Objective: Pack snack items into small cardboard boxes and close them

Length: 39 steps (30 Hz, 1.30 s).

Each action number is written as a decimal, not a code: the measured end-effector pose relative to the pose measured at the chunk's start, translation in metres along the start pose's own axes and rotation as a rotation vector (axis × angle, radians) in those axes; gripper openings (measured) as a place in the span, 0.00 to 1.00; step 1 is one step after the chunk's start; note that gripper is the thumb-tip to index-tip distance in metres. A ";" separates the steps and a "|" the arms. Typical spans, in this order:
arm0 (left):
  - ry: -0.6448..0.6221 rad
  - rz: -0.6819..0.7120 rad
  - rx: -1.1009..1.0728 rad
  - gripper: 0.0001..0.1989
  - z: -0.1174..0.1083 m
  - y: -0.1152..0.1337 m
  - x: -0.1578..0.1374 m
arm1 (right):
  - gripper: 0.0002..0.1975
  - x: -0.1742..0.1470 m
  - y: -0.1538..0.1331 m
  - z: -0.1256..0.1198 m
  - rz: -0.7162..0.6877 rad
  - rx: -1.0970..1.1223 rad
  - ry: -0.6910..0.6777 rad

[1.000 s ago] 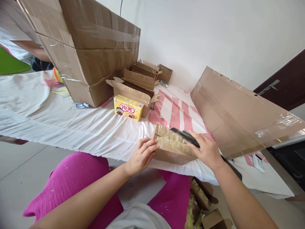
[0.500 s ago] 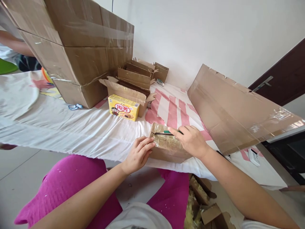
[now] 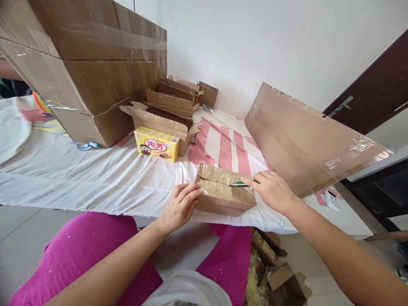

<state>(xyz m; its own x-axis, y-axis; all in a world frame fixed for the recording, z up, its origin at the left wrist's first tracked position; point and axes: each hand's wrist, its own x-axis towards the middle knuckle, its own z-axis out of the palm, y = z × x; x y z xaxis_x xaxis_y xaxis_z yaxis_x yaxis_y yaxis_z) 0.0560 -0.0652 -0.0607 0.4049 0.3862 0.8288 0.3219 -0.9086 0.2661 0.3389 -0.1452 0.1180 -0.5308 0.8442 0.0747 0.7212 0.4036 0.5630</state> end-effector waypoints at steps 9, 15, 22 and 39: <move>-0.009 -0.030 0.016 0.21 0.000 0.001 -0.002 | 0.24 -0.045 0.022 -0.004 0.085 -0.061 -0.061; -0.019 -0.022 0.026 0.20 -0.001 0.002 -0.002 | 0.26 -0.060 0.031 -0.007 0.111 -0.072 -0.093; -0.007 -0.029 0.017 0.20 -0.001 0.004 -0.001 | 0.20 -0.071 0.034 -0.014 0.271 -0.105 -0.040; -0.122 -0.459 0.125 0.14 0.025 -0.056 -0.013 | 0.18 -0.062 -0.048 0.182 0.872 0.693 0.081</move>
<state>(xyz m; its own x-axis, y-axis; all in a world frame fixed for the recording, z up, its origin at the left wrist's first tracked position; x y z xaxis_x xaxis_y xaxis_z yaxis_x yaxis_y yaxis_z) 0.0540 -0.0157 -0.0987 0.2923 0.7648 0.5741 0.5875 -0.6173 0.5232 0.4180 -0.1524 -0.0634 0.2690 0.9190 0.2881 0.9397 -0.1849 -0.2876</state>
